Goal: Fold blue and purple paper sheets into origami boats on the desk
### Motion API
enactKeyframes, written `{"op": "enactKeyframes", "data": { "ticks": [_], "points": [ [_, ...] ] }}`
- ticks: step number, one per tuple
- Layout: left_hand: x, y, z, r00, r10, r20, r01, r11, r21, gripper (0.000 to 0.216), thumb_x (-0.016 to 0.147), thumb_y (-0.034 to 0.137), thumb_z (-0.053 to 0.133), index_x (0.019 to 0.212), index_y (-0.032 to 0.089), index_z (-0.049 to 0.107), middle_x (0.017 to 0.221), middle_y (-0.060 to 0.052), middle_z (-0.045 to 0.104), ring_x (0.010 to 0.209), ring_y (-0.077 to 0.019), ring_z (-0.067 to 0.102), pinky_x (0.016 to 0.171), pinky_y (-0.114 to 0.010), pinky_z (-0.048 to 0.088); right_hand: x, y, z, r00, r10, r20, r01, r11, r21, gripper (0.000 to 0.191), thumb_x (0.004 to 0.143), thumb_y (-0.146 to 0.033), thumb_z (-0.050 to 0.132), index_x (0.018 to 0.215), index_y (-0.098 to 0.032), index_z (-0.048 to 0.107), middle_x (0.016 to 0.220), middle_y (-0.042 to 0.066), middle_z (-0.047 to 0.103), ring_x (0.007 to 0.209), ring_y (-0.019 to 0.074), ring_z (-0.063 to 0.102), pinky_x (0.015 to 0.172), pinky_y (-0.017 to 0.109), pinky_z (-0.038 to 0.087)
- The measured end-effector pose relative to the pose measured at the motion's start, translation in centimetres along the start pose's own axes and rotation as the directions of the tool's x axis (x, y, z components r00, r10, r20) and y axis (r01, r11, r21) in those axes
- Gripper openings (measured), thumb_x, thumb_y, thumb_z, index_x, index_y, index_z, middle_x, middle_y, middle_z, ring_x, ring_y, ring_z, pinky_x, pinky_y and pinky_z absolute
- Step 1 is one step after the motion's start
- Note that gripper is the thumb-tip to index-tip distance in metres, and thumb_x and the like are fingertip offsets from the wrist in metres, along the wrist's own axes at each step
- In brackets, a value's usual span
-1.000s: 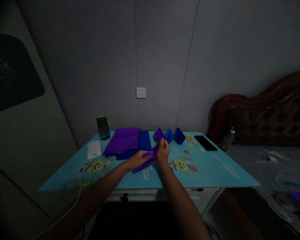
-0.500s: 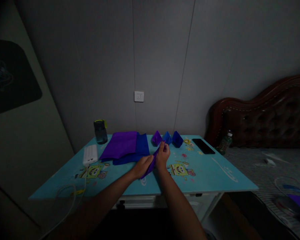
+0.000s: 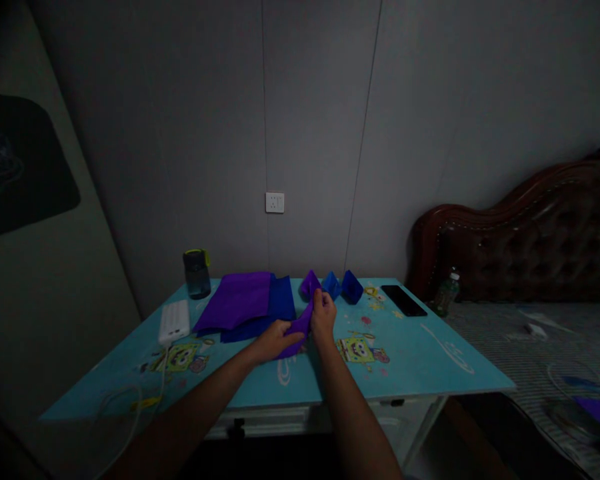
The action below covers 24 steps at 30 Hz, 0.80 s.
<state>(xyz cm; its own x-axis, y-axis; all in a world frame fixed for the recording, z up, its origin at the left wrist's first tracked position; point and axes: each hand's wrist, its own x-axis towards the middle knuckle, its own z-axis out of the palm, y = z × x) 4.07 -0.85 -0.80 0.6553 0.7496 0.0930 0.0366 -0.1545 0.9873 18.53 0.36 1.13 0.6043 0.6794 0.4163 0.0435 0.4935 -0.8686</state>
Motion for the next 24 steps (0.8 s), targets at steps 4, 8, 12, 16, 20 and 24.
{"op": "enactKeyframes", "data": {
  "ticks": [4,8,12,16,20,24],
  "points": [
    [-0.3,-0.5,0.0,0.998,-0.041,0.038,0.046,0.991,-0.128,0.047,0.069,0.051,0.073,0.086,0.008,0.062,0.074,-0.008,0.069,0.057,-0.0180,0.066,0.059,-0.031,0.054,-0.4,-0.7,0.2,0.982,0.154,0.109,-0.163,0.983,0.083,0.051,0.076,-0.070,0.055,0.070,-0.020,0.051,0.048,-0.008,0.043,0.042,0.0094,0.038,0.041,0.022,0.027],
    [-0.2,-0.9,-0.2,0.999,-0.043,0.000,0.043,0.995,-0.084,0.047,0.068,0.051,0.073,0.080,0.007,0.063,0.072,-0.010,0.069,0.054,-0.0167,0.065,0.056,-0.029,0.053,-0.7,-1.2,0.4,0.963,0.206,0.172,-0.235,0.957,0.169,0.053,0.072,-0.071,0.060,0.080,-0.020,0.055,0.048,-0.004,0.055,0.039,0.0127,0.050,0.038,0.022,0.036],
    [-0.1,-0.8,0.0,0.999,-0.040,-0.006,0.039,0.994,-0.101,0.046,0.069,0.050,0.073,0.082,0.007,0.063,0.071,-0.009,0.068,0.054,-0.0174,0.066,0.054,-0.029,0.053,-0.5,-1.0,0.3,0.970,0.218,0.110,-0.238,0.946,0.220,0.054,0.071,-0.071,0.062,0.083,-0.018,0.059,0.047,-0.004,0.057,0.038,0.0131,0.052,0.038,0.023,0.040],
    [-0.5,-0.2,-0.1,0.998,-0.015,-0.063,0.005,0.989,-0.146,0.051,0.068,0.053,0.073,0.085,0.006,0.063,0.075,-0.011,0.069,0.054,-0.0174,0.066,0.054,-0.030,0.054,-0.7,-0.4,0.6,0.949,0.258,0.182,-0.301,0.914,0.272,0.057,0.072,-0.071,0.061,0.094,-0.018,0.065,0.061,0.001,0.066,0.049,0.0154,0.059,0.043,0.024,0.044],
    [-0.4,0.4,-0.4,0.980,0.022,-0.195,-0.061,0.978,-0.199,0.058,0.068,0.060,0.071,0.087,0.005,0.064,0.071,-0.011,0.070,0.053,-0.0167,0.065,0.054,-0.028,0.052,-1.6,0.0,1.1,0.849,0.300,0.435,-0.398,0.904,0.155,0.058,0.073,-0.070,0.061,0.086,-0.014,0.070,0.063,0.005,0.068,0.045,0.0144,0.056,0.041,0.024,0.041],
    [-0.3,0.3,-0.1,0.981,-0.025,-0.192,-0.021,0.972,-0.236,0.063,0.064,0.062,0.073,0.093,0.007,0.062,0.072,-0.010,0.070,0.057,-0.0182,0.067,0.058,-0.029,0.054,-1.6,0.1,1.0,0.866,0.282,0.413,-0.360,0.925,0.123,0.060,0.071,-0.070,0.064,0.085,-0.012,0.071,0.062,0.006,0.068,0.046,0.0143,0.056,0.043,0.024,0.041]
  ]
}}
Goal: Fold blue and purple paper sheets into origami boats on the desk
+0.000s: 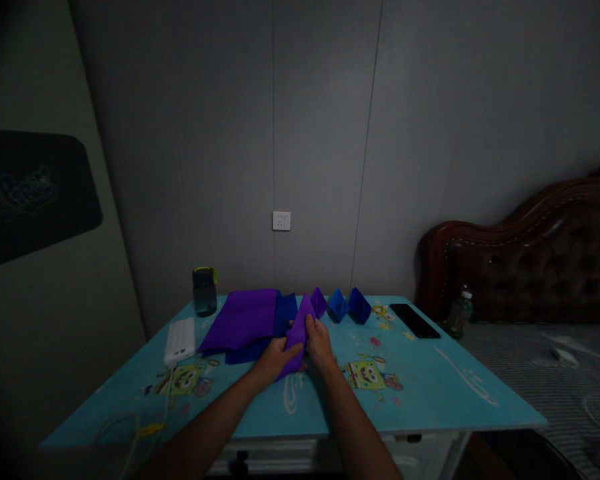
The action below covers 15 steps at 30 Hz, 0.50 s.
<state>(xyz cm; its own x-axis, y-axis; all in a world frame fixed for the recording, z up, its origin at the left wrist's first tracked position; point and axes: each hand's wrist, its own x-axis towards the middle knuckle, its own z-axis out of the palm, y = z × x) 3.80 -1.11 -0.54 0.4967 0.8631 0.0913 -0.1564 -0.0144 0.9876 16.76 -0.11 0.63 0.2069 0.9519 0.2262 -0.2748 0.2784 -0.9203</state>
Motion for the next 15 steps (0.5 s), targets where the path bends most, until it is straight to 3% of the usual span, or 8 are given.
{"op": "enactKeyframes", "data": {
  "ticks": [3,5,10,15],
  "points": [
    [-0.4,-0.4,0.1,0.980,-0.131,0.149,0.133,0.991,-0.008,0.069,0.067,0.065,0.070,0.106,0.009,0.057,0.076,-0.012,0.071,0.060,-0.0218,0.070,0.057,-0.031,0.054,0.3,-0.1,-0.4,0.998,0.005,-0.068,0.001,0.997,0.083,0.063,0.069,-0.073,0.063,0.089,-0.013,0.072,0.070,0.008,0.072,0.050,0.0162,0.060,0.045,0.026,0.044],
    [-0.6,-0.5,0.0,0.966,-0.156,0.205,0.157,0.988,0.011,0.072,0.069,0.068,0.066,0.110,0.010,0.054,0.077,-0.013,0.071,0.059,-0.0230,0.070,0.053,-0.030,0.053,0.4,0.0,-0.4,0.998,0.024,-0.064,-0.016,0.993,0.116,0.064,0.070,-0.073,0.061,0.091,-0.014,0.072,0.076,0.009,0.073,0.053,0.0171,0.061,0.047,0.027,0.046],
    [-0.3,-0.8,-0.4,0.991,-0.067,0.113,0.058,0.995,0.082,0.072,0.068,0.073,0.059,0.099,0.009,0.057,0.072,-0.012,0.070,0.051,-0.0202,0.067,0.045,-0.025,0.048,0.4,0.8,-0.2,0.999,-0.011,0.045,0.013,0.998,-0.060,0.062,0.071,-0.072,0.061,0.080,-0.012,0.074,0.067,0.008,0.071,0.052,0.0160,0.058,0.048,0.026,0.043],
    [0.3,-1.4,-0.2,0.993,-0.030,0.114,0.017,0.994,0.111,0.067,0.070,0.071,0.059,0.094,0.008,0.059,0.070,-0.012,0.070,0.047,-0.0190,0.065,0.043,-0.025,0.046,0.4,1.0,-0.1,0.998,-0.055,-0.026,0.053,0.995,-0.079,0.062,0.071,-0.073,0.060,0.076,-0.013,0.073,0.063,0.007,0.069,0.051,0.0158,0.057,0.047,0.025,0.042]
  ]
}}
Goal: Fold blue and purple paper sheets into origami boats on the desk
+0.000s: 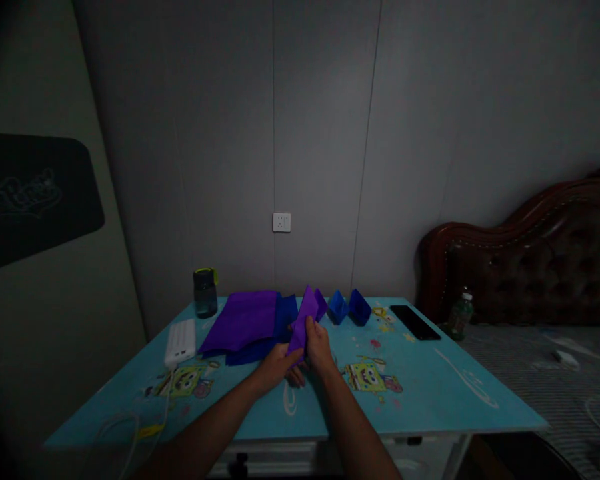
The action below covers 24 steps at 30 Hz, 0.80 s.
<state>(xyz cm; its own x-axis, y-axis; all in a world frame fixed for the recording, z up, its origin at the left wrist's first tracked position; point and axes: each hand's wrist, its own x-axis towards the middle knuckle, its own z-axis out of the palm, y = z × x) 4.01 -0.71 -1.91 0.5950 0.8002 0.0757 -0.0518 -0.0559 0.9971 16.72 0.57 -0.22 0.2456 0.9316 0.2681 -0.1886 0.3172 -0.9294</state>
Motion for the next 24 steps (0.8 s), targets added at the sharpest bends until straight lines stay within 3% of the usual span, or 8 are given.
{"op": "enactKeyframes", "data": {
  "ticks": [4,7,13,19,24],
  "points": [
    [0.41,0.06,-0.21,0.996,0.048,-0.077,-0.048,0.999,-0.003,0.063,0.070,0.069,0.059,0.093,0.010,0.058,0.067,-0.010,0.070,0.044,-0.0182,0.064,0.042,-0.025,0.046,-0.42,0.05,0.50,0.992,0.060,0.114,-0.071,0.993,0.096,0.058,0.072,-0.070,0.062,0.081,-0.014,0.072,0.064,0.005,0.068,0.050,0.0144,0.056,0.048,0.024,0.044],
    [0.45,0.23,-0.26,0.987,0.075,-0.145,-0.073,0.997,0.021,0.062,0.070,0.071,0.058,0.084,0.011,0.057,0.054,-0.006,0.065,0.041,-0.0183,0.062,0.039,-0.024,0.045,-0.78,0.10,0.69,0.975,0.072,0.209,-0.084,0.995,0.049,0.056,0.072,-0.068,0.064,0.080,-0.013,0.071,0.053,0.002,0.061,0.040,0.0104,0.046,0.038,0.021,0.033],
    [-0.01,-0.31,0.12,0.999,0.025,-0.039,-0.023,0.998,0.054,0.060,0.073,0.071,0.056,0.085,0.012,0.054,0.054,-0.008,0.066,0.038,-0.0193,0.062,0.035,-0.024,0.044,-0.53,-0.38,0.51,0.995,0.054,0.080,-0.059,0.997,0.054,0.059,0.071,-0.071,0.063,0.077,-0.013,0.069,0.060,0.005,0.065,0.045,0.0117,0.050,0.043,0.022,0.037],
    [0.26,-0.60,-0.36,0.980,0.084,-0.178,-0.073,0.995,0.066,0.061,0.078,0.073,0.047,0.088,0.013,0.054,0.049,-0.006,0.064,0.038,-0.0202,0.062,0.036,-0.025,0.044,-0.94,-0.47,1.03,0.978,0.033,0.207,-0.041,0.999,0.035,0.059,0.071,-0.073,0.060,0.063,-0.015,0.064,0.047,-0.001,0.053,0.039,0.0082,0.036,0.039,0.021,0.027],
    [0.13,-0.16,0.16,0.989,0.091,-0.120,-0.082,0.994,0.078,0.059,0.081,0.069,0.047,0.086,0.011,0.058,0.048,-0.006,0.063,0.038,-0.0198,0.062,0.035,-0.024,0.044,-0.94,-0.32,1.03,0.988,0.004,0.152,-0.007,1.000,0.020,0.058,0.067,-0.074,0.063,0.062,-0.016,0.064,0.052,0.001,0.059,0.045,0.0119,0.047,0.044,0.023,0.036]
  ]
}}
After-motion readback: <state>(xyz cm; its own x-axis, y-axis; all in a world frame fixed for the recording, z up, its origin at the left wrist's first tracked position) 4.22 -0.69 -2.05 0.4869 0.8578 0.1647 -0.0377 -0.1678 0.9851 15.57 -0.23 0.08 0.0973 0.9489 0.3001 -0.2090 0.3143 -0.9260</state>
